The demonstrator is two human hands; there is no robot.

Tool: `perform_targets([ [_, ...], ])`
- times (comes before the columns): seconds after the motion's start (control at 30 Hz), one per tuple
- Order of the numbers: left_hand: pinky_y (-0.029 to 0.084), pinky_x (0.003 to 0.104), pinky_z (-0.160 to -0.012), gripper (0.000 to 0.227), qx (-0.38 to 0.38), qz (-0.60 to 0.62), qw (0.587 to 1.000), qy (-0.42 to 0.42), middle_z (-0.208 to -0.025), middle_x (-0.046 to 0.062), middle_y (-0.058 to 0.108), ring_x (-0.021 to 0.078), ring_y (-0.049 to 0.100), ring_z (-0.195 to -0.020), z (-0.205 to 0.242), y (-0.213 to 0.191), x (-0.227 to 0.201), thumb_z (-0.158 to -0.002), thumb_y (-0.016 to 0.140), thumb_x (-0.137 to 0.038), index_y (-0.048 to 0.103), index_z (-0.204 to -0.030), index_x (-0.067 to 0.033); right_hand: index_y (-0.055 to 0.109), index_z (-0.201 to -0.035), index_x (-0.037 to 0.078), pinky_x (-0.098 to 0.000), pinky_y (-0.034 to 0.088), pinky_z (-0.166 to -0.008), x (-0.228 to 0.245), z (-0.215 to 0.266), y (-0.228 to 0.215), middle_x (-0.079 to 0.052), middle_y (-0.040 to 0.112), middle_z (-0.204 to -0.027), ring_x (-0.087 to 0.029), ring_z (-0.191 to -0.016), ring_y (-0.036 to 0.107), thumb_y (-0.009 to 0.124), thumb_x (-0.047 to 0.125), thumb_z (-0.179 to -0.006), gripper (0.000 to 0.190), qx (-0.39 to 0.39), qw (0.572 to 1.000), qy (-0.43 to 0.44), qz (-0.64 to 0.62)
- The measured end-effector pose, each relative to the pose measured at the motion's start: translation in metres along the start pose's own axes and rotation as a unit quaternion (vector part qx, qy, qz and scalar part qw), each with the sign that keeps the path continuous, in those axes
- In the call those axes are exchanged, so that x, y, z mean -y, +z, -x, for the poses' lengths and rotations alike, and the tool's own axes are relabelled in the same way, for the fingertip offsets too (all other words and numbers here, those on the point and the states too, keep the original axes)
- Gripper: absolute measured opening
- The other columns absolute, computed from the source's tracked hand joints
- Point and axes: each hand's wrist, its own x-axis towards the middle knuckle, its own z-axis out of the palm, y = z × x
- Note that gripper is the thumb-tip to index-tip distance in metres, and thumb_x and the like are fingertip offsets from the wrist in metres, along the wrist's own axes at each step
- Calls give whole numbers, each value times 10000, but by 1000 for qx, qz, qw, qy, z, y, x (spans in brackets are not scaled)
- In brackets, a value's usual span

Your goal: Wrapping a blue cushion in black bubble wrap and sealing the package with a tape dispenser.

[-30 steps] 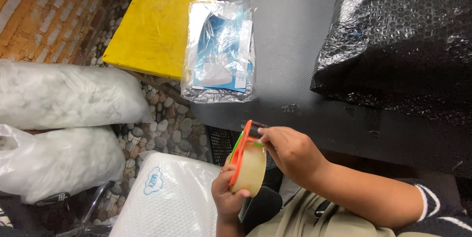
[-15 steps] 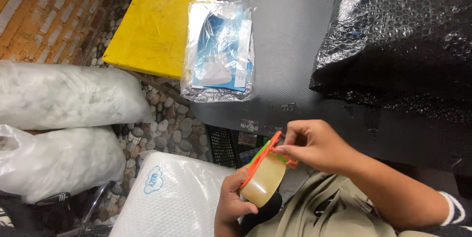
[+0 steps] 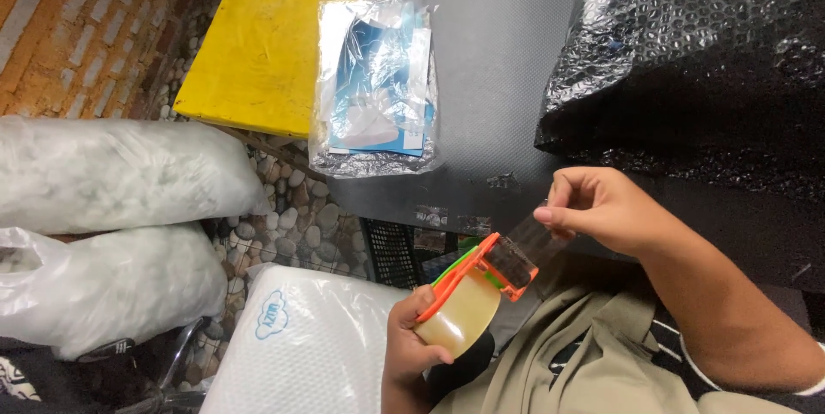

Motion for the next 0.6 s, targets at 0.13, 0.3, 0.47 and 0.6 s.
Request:
perform_targets([
  [0.13, 386, 294, -647, 654, 28, -3, 1000, 2, -818, 36, 470, 186, 482, -752, -2, 4, -5, -696, 944, -574, 529, -765, -73, 578, -662, 61, -266, 476, -512, 30, 24, 9, -73, 646, -618, -128, -565, 592, 826, 55, -828, 298, -34, 995, -29, 91],
  [0.3, 406, 301, -642, 677, 43, 12, 999, 3, -821, 30, 480, 190, 504, -767, -1, 12, -5, -698, 937, -614, 528, -772, -80, 603, -657, 67, -235, 406, -492, 43, 40, 10, -28, 636, -611, -81, -565, 541, 851, 42, -805, 290, -47, 989, -38, 138],
  [0.47, 307, 280, -603, 680, 31, -8, 999, -22, -761, -17, 418, 138, 400, -686, 1, 11, 7, -682, 940, -570, 426, -714, -126, 587, -668, 54, -241, 440, -486, 39, 40, 8, -56, 660, -611, -94, -563, 564, 831, 28, -813, 284, -78, 988, -42, 125],
  [0.6, 316, 282, -605, 537, 43, -16, 997, -55, -775, 6, 469, 134, 428, -684, -1, 6, -3, -758, 849, -515, 524, -784, -88, 575, -674, 75, -220, 375, -475, 40, 37, 18, -28, 630, -609, -65, -553, 518, 832, 54, -829, 301, -94, 984, -38, 147],
])
